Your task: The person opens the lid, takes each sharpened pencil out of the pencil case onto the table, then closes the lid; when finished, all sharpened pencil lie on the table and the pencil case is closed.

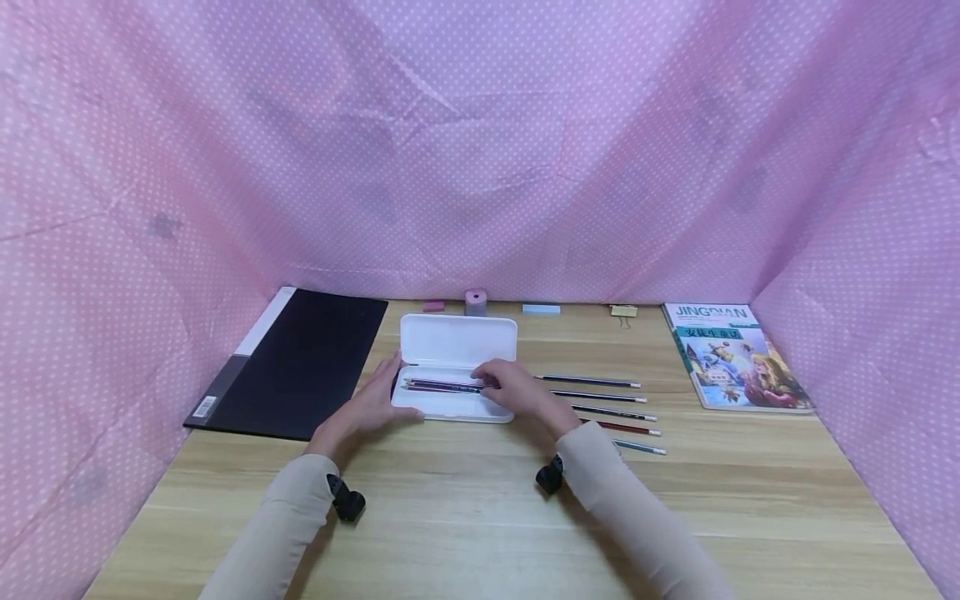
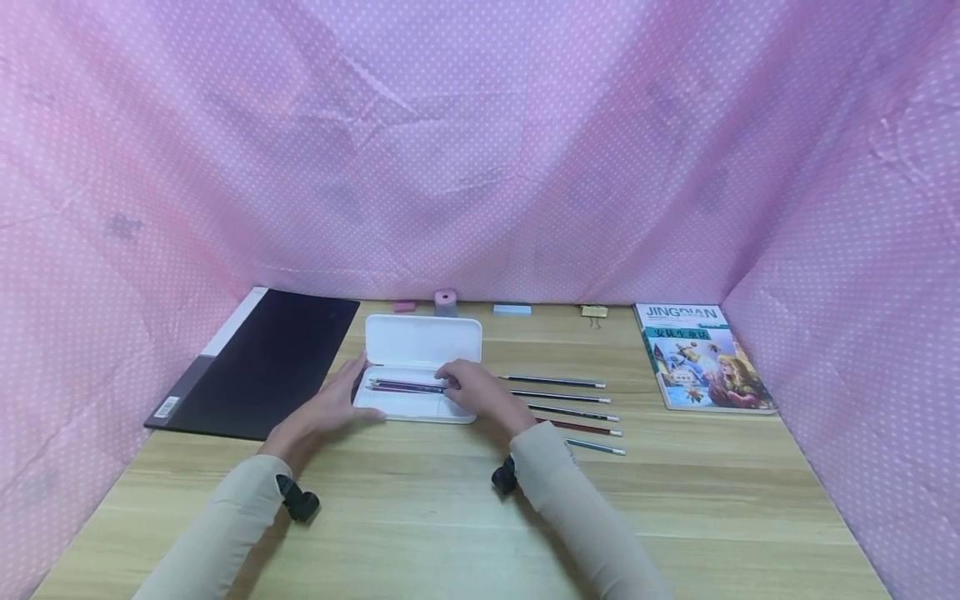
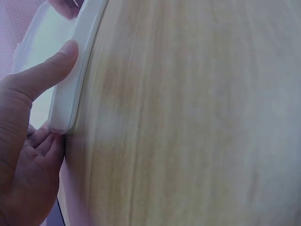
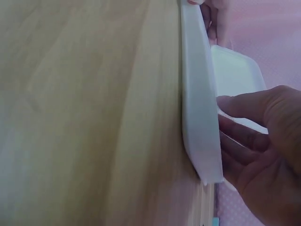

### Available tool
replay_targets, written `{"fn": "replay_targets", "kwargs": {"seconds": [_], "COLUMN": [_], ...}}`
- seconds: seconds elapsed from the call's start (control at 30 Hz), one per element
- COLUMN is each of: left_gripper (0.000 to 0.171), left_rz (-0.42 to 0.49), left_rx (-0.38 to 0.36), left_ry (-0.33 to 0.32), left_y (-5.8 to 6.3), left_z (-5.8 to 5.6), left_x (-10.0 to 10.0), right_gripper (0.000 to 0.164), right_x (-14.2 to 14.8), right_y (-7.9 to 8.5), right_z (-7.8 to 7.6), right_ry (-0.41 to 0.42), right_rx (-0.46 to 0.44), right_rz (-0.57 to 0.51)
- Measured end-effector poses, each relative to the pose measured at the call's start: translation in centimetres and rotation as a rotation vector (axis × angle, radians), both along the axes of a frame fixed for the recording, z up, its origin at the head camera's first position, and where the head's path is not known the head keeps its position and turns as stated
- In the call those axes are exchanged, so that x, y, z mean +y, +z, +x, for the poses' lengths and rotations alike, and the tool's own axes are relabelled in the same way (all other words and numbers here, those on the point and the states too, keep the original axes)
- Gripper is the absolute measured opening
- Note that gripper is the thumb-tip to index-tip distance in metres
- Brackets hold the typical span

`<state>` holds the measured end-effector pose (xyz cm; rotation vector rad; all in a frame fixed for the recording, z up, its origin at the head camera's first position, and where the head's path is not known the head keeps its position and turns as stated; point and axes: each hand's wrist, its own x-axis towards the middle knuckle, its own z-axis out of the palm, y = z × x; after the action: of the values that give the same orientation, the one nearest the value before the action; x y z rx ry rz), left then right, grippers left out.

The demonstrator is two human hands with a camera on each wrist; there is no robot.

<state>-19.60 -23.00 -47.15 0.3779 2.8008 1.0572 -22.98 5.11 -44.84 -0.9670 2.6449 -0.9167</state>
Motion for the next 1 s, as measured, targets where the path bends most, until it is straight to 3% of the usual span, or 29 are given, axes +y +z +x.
{"fn": "replay_targets", "kwargs": {"seconds": [0.2, 0.4, 0.63, 1.0], "left_gripper": [0.127, 0.128, 0.126, 0.126], "left_rz": [0.000, -0.006, 0.010, 0.003], "left_rx": [-0.008, -0.007, -0.001, -0.011], "left_ry": [0.004, 0.008, 0.006, 0.013], "left_y": [0.0, 0.1, -0.1, 0.2], "left_z": [0.1, 0.1, 0.0, 0.3], "left_x": [0.0, 0.0, 0.0, 0.1], "right_gripper": [0.024, 0.019, 0.019, 0.018], "right_x": [-0.5, -0.4, 0.2, 4.6], "right_y": [0.1, 0.0, 0.2, 2.0], "right_z": [-0.2, -0.3, 0.0, 1.8], "right_ry": [-0.001, -0.001, -0.065, -0.130], "right_rx": [-0.081, -0.081, -0.111, -0.026], "right_rz": [0.018, -0.019, -0.065, -0.150]}}
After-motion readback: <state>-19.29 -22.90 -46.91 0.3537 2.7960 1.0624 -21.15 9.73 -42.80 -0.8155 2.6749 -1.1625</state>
